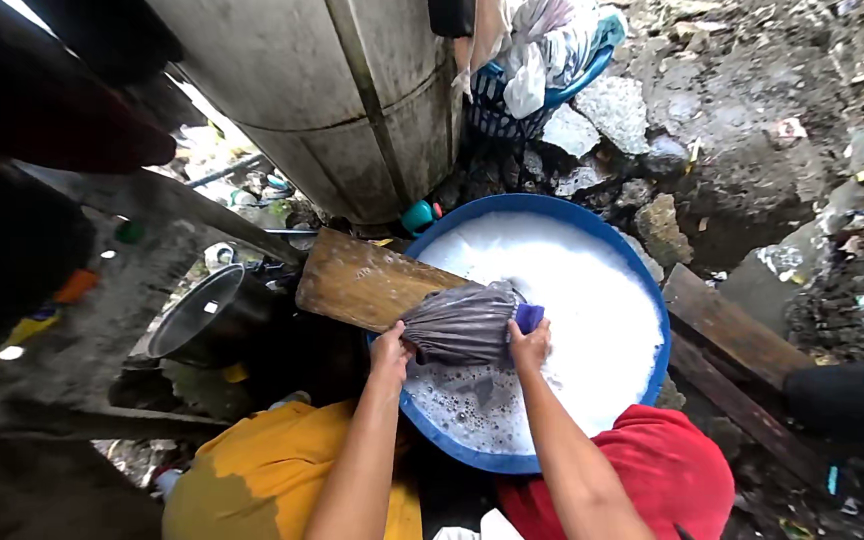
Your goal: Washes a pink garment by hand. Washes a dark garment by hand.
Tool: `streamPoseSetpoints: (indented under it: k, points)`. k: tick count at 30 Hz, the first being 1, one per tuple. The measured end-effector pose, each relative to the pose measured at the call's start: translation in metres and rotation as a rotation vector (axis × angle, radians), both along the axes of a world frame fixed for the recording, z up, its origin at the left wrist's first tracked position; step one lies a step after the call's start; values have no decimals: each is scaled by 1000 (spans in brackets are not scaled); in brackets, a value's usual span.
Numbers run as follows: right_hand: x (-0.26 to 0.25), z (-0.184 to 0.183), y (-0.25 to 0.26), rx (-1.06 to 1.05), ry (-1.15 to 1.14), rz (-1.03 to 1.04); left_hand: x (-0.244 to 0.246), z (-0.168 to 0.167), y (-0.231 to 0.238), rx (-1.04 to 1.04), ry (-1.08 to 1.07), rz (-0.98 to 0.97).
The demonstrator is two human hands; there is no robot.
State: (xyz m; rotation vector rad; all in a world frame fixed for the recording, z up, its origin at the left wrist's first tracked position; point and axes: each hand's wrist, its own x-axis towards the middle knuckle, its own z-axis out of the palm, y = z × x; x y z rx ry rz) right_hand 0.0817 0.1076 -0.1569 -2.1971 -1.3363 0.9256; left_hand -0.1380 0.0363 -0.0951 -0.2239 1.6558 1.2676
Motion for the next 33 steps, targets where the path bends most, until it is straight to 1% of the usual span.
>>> streamPoseSetpoints:
  k: [1,2,4,5,6,7,8,9,11,12,13,14,15,16,18,19,20,21,22,23,25,26,27,28,29,30,31,32,33]
  points:
    - [-17,17,-2,-2,52,-15,0,0,1,6,2,2]
    - [-43,32,-10,35,119,38,1,1,2,10,9,1]
    - [-107,55,-37,109,230,286,2,2,0,0,54,9]
    - [-129,62,-50,129,245,431,3,2,-3,-9,73,27]
    - [-139,63,-54,149,226,545,2,3,-4,-2,74,26]
    - [-133,57,-48,137,180,609,1,3,-3,-17,81,21]
    - [-114,41,-37,143,125,591,-1,2,-2,-21,69,1]
    - [-86,21,-24,156,75,512,-2,2,0,-17,52,-10]
    - [-23,-5,0,96,19,251,0,1,3,-16,35,-8]
    - [-3,-9,8,35,5,116,1,0,3,-23,39,-11]
    - [4,-8,14,1,13,8,1,1,2,-24,46,-20]
    - [-3,-1,17,3,47,-39,0,1,2,-17,52,-27]
    - [-21,11,14,48,101,-15,1,2,2,-9,58,-35]
    - [-50,26,5,105,154,71,1,2,3,-2,66,-41]
    - [-116,56,-22,163,215,369,1,0,0,-4,94,-30]
    - [-137,65,-33,162,200,537,2,-1,-2,-7,120,-14]
    - [-145,66,-34,179,174,650,1,-1,-2,2,125,-8]
    - [-136,62,-25,182,145,684,0,1,0,-18,125,-15]
    - [-115,54,-12,176,132,642,-1,3,1,-17,101,-30]
    - [-86,43,4,174,116,537,-1,4,3,-20,88,-39]
    - [-27,20,36,104,79,221,-1,2,5,-28,81,-50]
    - [-8,13,49,40,55,87,-2,0,5,-27,82,-54]
    - [0,9,55,4,41,-6,-3,-1,4,-24,80,-59]
    - [-6,9,54,28,55,-34,-3,-1,4,-20,77,-63]
    - [-24,15,42,101,96,13,-3,0,5,-14,75,-63]
    - [-52,32,23,138,155,124,-2,1,6,-10,77,-59]
    - [-85,48,1,143,211,258,-2,1,5,-12,84,-52]
    - [-113,57,-21,133,247,392,-2,0,3,-22,96,-41]
    - [-129,57,-38,125,245,514,-1,-1,2,-39,116,-23]
